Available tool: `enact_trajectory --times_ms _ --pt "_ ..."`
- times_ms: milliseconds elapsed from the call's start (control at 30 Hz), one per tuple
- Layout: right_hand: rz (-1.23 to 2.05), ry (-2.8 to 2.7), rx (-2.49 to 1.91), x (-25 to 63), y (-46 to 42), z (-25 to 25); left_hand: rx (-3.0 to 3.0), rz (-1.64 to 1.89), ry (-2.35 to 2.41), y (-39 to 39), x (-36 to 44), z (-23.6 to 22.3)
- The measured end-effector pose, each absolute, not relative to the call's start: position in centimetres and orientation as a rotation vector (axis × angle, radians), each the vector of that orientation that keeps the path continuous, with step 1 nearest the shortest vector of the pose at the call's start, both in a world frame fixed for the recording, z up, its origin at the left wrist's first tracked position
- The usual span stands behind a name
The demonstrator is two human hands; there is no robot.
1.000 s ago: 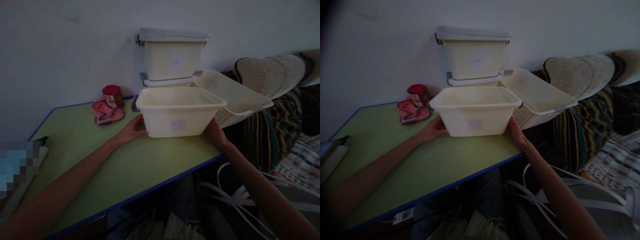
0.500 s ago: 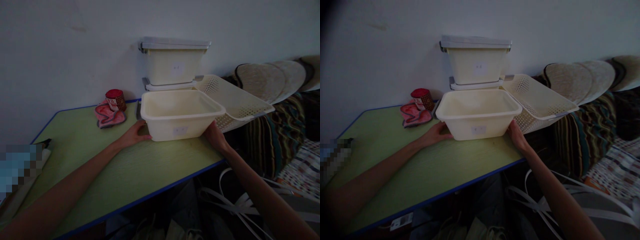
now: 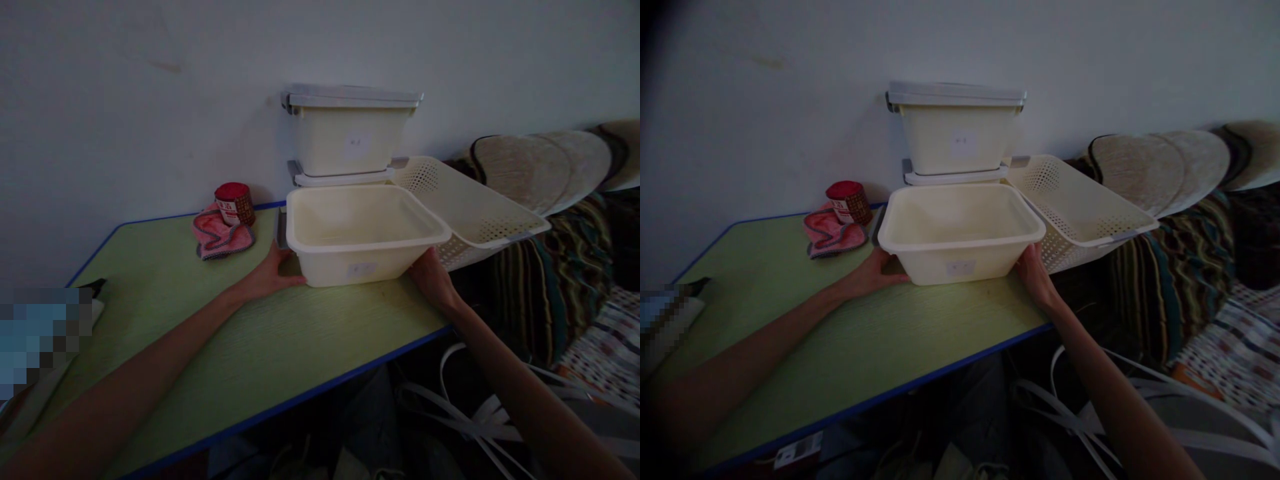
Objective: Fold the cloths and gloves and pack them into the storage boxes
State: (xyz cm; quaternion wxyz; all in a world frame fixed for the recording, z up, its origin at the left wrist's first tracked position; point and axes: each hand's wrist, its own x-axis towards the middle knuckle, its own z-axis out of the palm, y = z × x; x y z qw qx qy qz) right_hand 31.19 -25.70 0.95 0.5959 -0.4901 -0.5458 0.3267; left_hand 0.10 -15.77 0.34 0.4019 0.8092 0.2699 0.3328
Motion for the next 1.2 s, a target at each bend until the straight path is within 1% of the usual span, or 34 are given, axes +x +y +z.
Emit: enact_trajectory --times_ms 200,500,800,1200 --pt "0.754 -1.249 -1.148 31.35 -25.72 0.86 2.037 0.784 0.785 -15.73 -0.18 0.07" --pt "0.771 -1.263 -1.108 31.19 -25.7 1.13 2.029 0.84 0.647 -15.65 0.04 0.04" --pt "0.769 -1.209 -1.131 30.99 -25.59 1.3 2.035 0.768 0.712 -15.35 -0.16 -0.43" --pt "0.712 -1.17 -1.169 31.4 -25.37 0.73 2.102 0.768 0.725 -15.61 -0.17 -0.17"
